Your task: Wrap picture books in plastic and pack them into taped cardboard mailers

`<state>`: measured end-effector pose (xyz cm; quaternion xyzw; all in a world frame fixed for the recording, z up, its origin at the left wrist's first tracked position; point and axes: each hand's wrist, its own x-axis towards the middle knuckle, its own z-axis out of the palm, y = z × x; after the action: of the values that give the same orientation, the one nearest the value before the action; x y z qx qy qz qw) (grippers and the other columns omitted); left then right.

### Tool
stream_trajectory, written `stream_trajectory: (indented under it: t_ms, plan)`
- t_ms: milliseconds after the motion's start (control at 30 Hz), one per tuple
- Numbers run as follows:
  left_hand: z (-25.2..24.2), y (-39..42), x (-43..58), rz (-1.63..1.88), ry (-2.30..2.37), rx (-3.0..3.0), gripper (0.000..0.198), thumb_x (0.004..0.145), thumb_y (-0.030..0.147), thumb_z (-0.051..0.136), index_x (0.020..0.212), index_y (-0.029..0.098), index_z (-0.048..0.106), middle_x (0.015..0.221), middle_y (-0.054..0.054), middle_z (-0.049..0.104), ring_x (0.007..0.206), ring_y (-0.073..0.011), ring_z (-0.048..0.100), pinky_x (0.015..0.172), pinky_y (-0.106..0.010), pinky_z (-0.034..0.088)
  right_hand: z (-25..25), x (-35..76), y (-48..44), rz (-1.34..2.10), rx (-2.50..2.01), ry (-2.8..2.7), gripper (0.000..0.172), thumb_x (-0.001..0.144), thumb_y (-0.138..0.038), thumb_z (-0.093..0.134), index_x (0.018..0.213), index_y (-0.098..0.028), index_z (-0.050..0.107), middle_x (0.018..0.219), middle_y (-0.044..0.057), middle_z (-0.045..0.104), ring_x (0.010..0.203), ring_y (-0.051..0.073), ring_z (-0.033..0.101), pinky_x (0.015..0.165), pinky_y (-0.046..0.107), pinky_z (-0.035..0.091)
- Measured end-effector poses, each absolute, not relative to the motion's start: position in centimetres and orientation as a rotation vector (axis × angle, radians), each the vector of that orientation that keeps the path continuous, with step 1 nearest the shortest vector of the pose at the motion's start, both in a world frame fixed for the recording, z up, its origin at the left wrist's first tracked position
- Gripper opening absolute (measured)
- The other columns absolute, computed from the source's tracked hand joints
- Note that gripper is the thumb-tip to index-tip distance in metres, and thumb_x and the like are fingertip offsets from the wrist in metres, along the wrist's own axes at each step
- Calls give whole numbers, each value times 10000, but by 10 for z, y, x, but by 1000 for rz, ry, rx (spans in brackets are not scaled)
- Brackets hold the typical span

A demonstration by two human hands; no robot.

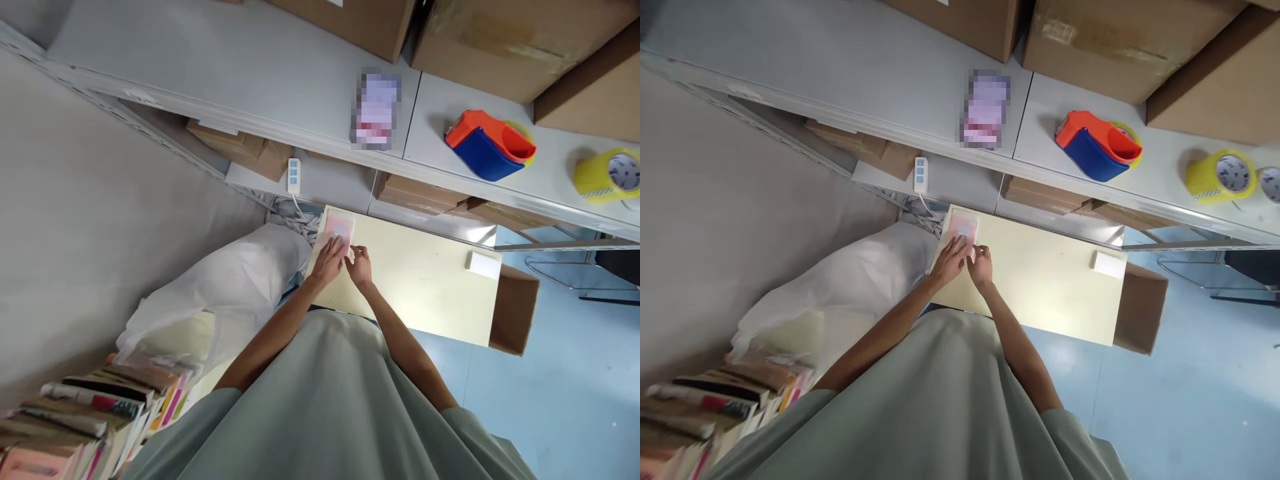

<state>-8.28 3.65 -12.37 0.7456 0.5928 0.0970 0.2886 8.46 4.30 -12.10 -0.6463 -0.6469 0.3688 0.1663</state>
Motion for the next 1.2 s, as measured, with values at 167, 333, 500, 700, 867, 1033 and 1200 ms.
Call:
stream_trajectory:
  t_ms: [167, 333, 500, 700, 867, 1033, 1200]
  plan:
    - [-83, -23, -58, 346, 1663, 1917, 551, 1061, 194, 499, 1598, 157, 620, 1798, -168, 479, 1725, -354, 378, 1415, -589, 369, -101, 131, 14, 1118, -1689, -1787, 446, 1030, -275, 661, 1465, -200, 726, 1447, 191, 660, 1140, 296, 778, 1047, 507, 698]
    - [-48, -92, -41, 464, 1883, 1756, 459, 1107, 236, 479, 1525, 206, 666, 1740, -133, 555, 1685, -333, 447, 1378, -582, 445, -84, 167, -6, 1235, -1531, -1788, 428, 1038, -377, 634, 1414, -204, 741, 1406, 185, 689, 1074, 285, 782, 958, 501, 730]
    - [-11, -145, -29, 623, 2110, 1630, 344, 1137, 272, 496, 1398, 235, 716, 1605, -134, 671, 1588, -325, 565, 1309, -601, 528, -71, 170, -21, 1412, -1322, -1880, 395, 1044, -430, 630, 1346, -207, 754, 1360, 181, 716, 1052, 279, 786, 932, 492, 735]
    - [25, -189, -31, 847, 2267, 1570, 241, 1144, 283, 539, 1182, 248, 774, 1436, -131, 766, 1403, -323, 708, 1176, -559, 636, -52, 154, -52, 1517, -1198, -2001, 309, 1022, -367, 641, 1256, -216, 775, 1265, 143, 765, 968, 246, 799, 907, 454, 734]
    - [40, -231, -45, 1017, 2305, 1545, 199, 1118, 282, 590, 1123, 256, 787, 1400, -103, 790, 1377, -316, 720, 1158, -553, 640, -30, 143, -91, 1514, -1138, -2036, 281, 1019, -374, 652, 1216, -235, 796, 1216, 117, 785, 963, 238, 807, 876, 418, 736]
    - [44, -301, -75, 1119, 2308, 1474, 184, 1090, 291, 609, 1080, 273, 791, 1383, -80, 796, 1395, -297, 712, 1201, -532, 609, -11, 112, -147, 1432, -1080, -2091, 282, 1016, -387, 662, 1207, -238, 807, 1202, 120, 812, 986, 260, 816, 910, 441, 732]
    - [42, -417, -126, 1154, 2348, 1315, 208, 1102, 400, 631, 1043, 274, 786, 1386, -82, 799, 1394, -301, 712, 1226, -537, 587, -1, 52, -230, 1355, -973, -2174, 325, 1036, -486, 647, 1183, -249, 815, 1184, 123, 825, 1005, 282, 810, 893, 445, 727]
